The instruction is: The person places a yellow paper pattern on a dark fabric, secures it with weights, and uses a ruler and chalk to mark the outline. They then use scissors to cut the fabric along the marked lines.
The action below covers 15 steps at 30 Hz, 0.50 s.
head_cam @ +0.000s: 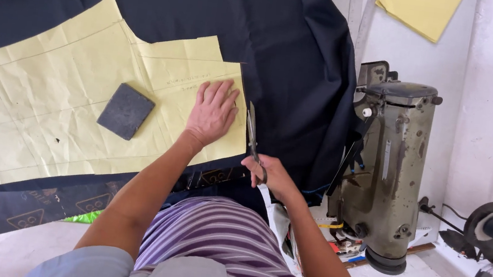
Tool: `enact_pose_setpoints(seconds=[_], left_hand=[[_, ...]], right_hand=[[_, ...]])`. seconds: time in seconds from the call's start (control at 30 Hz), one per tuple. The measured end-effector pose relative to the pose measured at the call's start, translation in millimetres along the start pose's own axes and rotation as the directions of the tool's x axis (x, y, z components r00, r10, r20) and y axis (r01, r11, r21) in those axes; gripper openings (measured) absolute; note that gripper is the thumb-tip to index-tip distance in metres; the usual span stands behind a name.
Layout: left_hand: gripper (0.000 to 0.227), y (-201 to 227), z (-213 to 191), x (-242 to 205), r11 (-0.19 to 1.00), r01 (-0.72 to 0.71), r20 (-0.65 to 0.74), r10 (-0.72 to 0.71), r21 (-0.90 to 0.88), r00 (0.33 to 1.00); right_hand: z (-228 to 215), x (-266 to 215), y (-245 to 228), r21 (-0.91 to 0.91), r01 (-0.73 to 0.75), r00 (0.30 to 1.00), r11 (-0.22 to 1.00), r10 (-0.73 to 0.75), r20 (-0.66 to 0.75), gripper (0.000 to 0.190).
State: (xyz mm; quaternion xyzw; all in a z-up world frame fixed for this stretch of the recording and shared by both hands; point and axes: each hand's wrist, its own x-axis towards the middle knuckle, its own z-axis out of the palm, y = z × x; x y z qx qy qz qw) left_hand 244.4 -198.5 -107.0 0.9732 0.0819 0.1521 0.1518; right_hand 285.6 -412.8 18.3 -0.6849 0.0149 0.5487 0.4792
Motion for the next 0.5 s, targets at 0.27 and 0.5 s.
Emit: enact_pose_setpoints(seconds=[0.27, 0.5], left_hand=[[0.048, 5.4, -13.9, 7.7, 0.999, 0.033, 0.148, -0.033, 0.008, 0.988], [0.045, 2.3, -7.8, 8.7, 0.998, 0.053, 0.110, -0.051, -0.024, 0.993]], right_hand=[[-9.9, 25.0, -25.3, -0.217, -0.006, 1.000, 0.976, 0.000, -0.029, 0.049], [-8.5, 41.8, 4.9, -0.126, -0.029, 0.997, 0.992, 0.020, -0.072, 0.043]])
